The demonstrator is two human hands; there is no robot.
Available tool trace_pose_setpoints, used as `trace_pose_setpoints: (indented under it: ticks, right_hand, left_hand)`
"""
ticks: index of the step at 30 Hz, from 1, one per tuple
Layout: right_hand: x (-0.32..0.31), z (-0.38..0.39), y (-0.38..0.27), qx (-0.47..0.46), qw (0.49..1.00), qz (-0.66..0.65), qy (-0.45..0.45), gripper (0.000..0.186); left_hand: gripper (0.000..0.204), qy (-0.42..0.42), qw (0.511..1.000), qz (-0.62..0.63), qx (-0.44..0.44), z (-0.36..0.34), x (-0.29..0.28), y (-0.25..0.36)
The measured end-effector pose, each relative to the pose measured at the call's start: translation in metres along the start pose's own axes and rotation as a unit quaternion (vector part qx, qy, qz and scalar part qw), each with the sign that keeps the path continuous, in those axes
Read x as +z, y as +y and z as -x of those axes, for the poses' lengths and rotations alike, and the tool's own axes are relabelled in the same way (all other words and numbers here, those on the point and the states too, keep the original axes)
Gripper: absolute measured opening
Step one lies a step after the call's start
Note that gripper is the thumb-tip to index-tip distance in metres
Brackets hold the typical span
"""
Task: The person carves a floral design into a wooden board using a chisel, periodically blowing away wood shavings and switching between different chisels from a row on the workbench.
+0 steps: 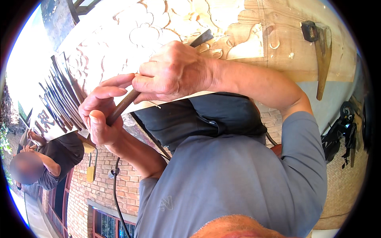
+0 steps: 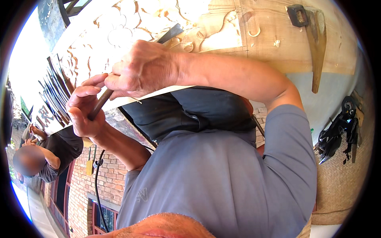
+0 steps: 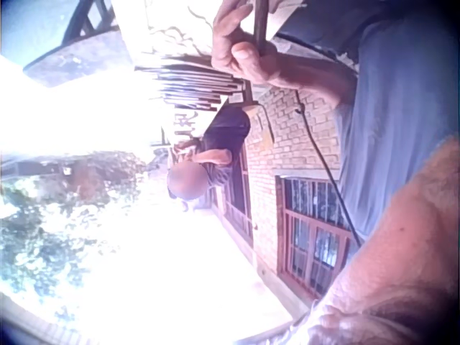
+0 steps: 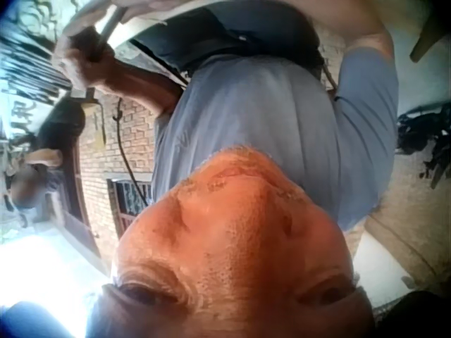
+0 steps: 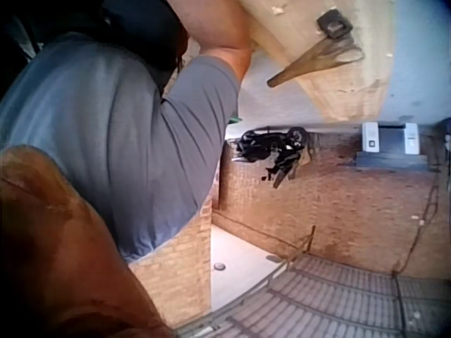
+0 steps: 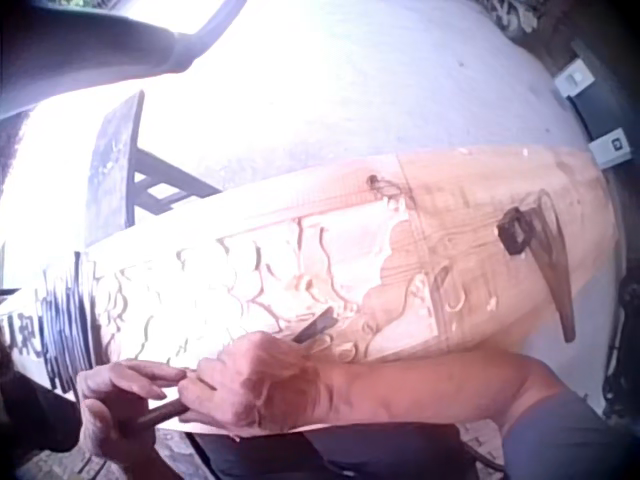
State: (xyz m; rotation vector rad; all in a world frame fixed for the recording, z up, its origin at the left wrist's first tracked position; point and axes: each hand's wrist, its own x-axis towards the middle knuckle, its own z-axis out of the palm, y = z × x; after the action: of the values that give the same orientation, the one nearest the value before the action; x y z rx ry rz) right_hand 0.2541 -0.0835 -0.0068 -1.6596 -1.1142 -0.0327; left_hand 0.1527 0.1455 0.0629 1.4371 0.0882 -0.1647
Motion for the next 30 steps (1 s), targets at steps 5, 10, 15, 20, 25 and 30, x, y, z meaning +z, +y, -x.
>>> trace_pose_setpoints:
  ticks: [5, 10, 15, 20, 25, 30]
  right_hand:
    - [0.001, -0.001, 0.007, 0.026, 1.000, 0.002, -0.004, 0.027]
    - [-0.003, -0.003, 0.009, 0.016, 0.995, 0.029, 0.097, 0.024]
    - [-0.019, -0.008, 0.009, -0.011, 0.994, 0.098, 0.054, 0.022]
    - [-0.024, -0.004, 0.003, 0.033, 0.990, 0.136, 0.003, 0.026]
    - [-0.027, 0.004, -0.014, -0.046, 0.978, 0.200, 0.041, 0.027]
    - [-0.042, 0.046, -0.071, -0.008, 0.983, 0.184, -0.005, 0.033]
  left_hand:
    - [0.083, -0.035, 0.999, -0.030, 0.003, -0.026, -0.009, 0.004]
    - [0.084, -0.090, 0.995, -0.030, 0.013, -0.053, -0.013, 0.008]
    - [0.081, -0.092, 0.996, 0.000, 0.007, -0.064, -0.011, 0.005]
    - [0.089, -0.099, 0.995, -0.013, -0.011, -0.074, -0.007, 0.007]
    - [0.112, -0.202, 0.967, 0.123, 0.095, -0.076, -0.007, -0.006]
    - [0.089, 0.114, 0.987, -0.091, 0.067, -0.043, 0.019, -0.015]
